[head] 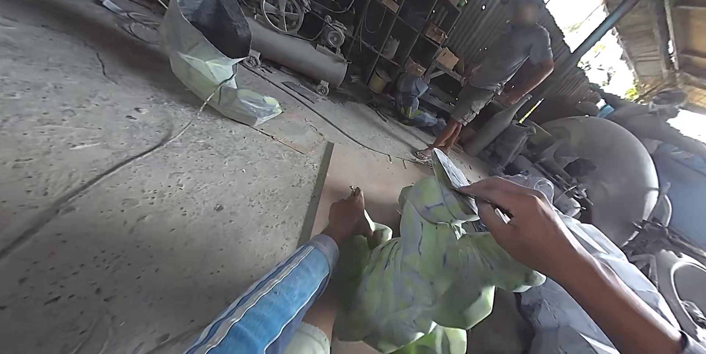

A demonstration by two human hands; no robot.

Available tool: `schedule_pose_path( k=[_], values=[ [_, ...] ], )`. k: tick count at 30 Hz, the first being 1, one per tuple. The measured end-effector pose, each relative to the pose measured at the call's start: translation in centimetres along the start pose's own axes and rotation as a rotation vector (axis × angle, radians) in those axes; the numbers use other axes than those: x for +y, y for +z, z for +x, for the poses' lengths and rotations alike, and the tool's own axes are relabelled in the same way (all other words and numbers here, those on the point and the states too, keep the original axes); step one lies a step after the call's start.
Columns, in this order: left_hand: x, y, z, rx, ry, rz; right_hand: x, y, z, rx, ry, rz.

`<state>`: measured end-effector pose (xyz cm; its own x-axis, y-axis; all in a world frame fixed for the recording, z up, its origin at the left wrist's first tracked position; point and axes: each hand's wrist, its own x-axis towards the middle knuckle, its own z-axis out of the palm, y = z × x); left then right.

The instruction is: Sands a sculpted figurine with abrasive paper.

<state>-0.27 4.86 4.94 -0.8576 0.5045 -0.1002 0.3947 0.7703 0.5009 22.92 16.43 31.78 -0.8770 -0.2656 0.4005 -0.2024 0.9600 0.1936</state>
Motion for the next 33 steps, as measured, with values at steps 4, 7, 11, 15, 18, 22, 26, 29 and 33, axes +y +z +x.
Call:
schedule_pose_path(
  k=[4,7,11,15,18,22,26,29,33],
  values=[
    [0.0,-0.1,-0.1,-0.002,0.001,0.009,0.8,-0.2,-2.4,-0.012,-0.082,-0.073],
    [0.1,-0.2,-0.3,0.007,0.017,0.013,1.7,-0.7,-3.4,-0.019,-0.148,-0.142],
    [0.5,-0.2,-0.4,-0.001,0.009,0.018,2.1,-2.0,-2.2,0.050,-0.231,-0.212],
    [0.9,0.1,-0.3,0.017,0.022,0.028,0.3,-3.1,0.9,-0.033,-0.266,-0.323],
    [1.2,0.3,-0.2,0.018,0.035,0.047,-0.5,-3.0,3.0,-0.187,-0.310,-0.420],
    [1.3,0.2,-0.3,0.012,0.035,0.039,-1.5,-2.6,4.1,-0.358,-0.302,-0.543],
    [1.1,0.1,-0.1,0.000,0.029,0.019,-3.2,-2.8,3.0,-0.363,-0.318,-0.621],
    [0.8,0.3,0.4,-0.006,0.038,0.029,-3.5,-2.5,1.2,-0.296,-0.338,-0.628],
    [0.7,0.1,0.2,-0.006,0.053,0.030,-3.1,-1.5,-1.1,-0.202,-0.356,-0.609]
  ],
)
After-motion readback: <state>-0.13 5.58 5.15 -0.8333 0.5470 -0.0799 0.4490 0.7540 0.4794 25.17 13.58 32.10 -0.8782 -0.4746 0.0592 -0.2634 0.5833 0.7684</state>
